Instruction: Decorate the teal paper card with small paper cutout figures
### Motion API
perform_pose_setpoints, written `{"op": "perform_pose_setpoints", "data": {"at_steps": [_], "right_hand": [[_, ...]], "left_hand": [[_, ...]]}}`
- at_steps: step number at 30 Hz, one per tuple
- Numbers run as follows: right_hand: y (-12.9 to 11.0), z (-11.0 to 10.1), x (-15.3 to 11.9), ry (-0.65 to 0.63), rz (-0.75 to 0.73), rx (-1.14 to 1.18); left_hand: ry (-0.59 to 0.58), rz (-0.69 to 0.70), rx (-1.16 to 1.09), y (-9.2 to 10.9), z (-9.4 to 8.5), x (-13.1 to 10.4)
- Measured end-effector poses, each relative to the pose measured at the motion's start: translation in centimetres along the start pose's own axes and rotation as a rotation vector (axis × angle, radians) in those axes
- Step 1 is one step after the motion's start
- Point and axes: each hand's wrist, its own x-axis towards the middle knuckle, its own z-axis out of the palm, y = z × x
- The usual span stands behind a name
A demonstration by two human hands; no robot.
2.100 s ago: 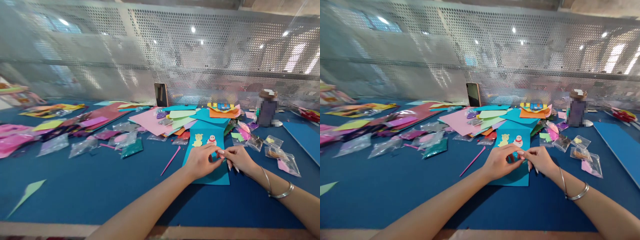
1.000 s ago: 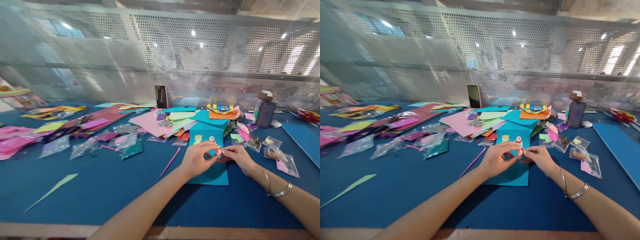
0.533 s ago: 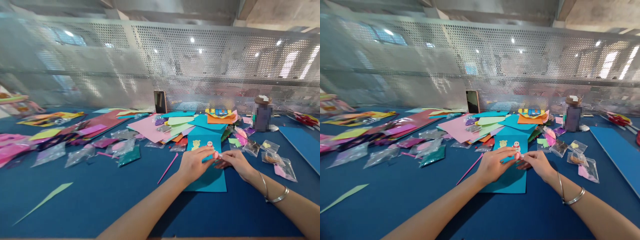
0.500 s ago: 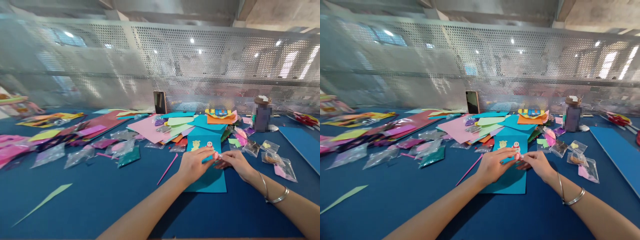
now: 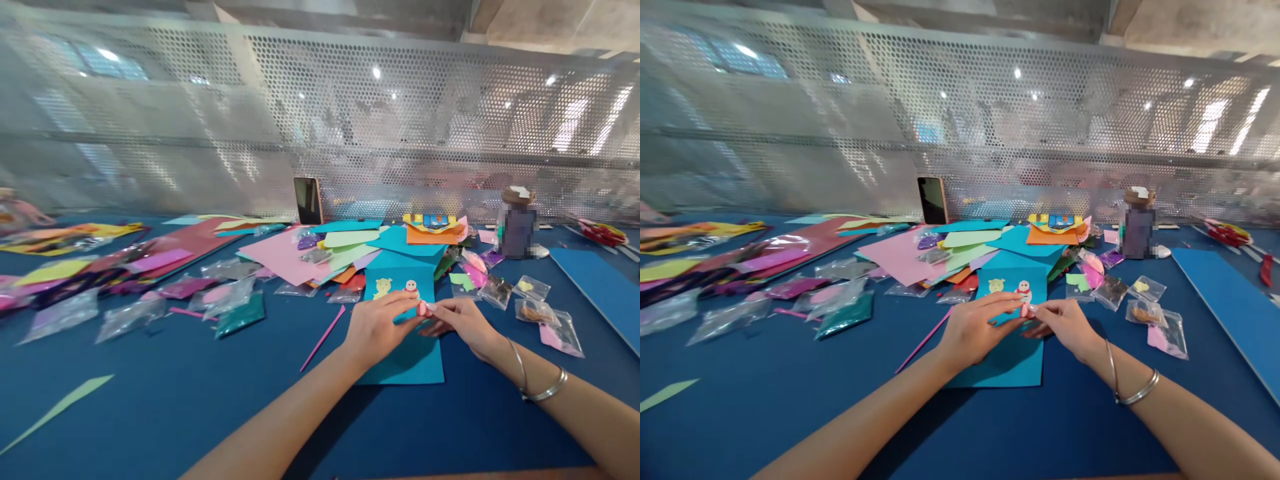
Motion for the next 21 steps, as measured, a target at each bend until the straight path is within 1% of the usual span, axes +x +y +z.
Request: {"op": "perform_pose_setpoints", "data": {"at_steps": [4, 11, 15, 21], "right_hand": [[-0.18, 0.13, -0.02, 0.0, 0.022, 0.025], [0.49, -0.12, 0.33, 0.023, -0.003, 0.074], [0.57, -0.19, 0.36, 0.014, -0.008, 0.072], [0.06, -0.03, 0.12, -0.029, -0.016, 0.057]], "left_hand": [[-0.03, -0.047, -0.025, 0.03, -0.01, -0.09], [-0.049, -0.102, -0.012, 0.46, -0.45, 0.26], [-0.087, -0.094, -0.015, 0.52, -0.35, 0.28], [-0.091, -0.069, -0.013, 0.67, -0.23, 0.18]]}}
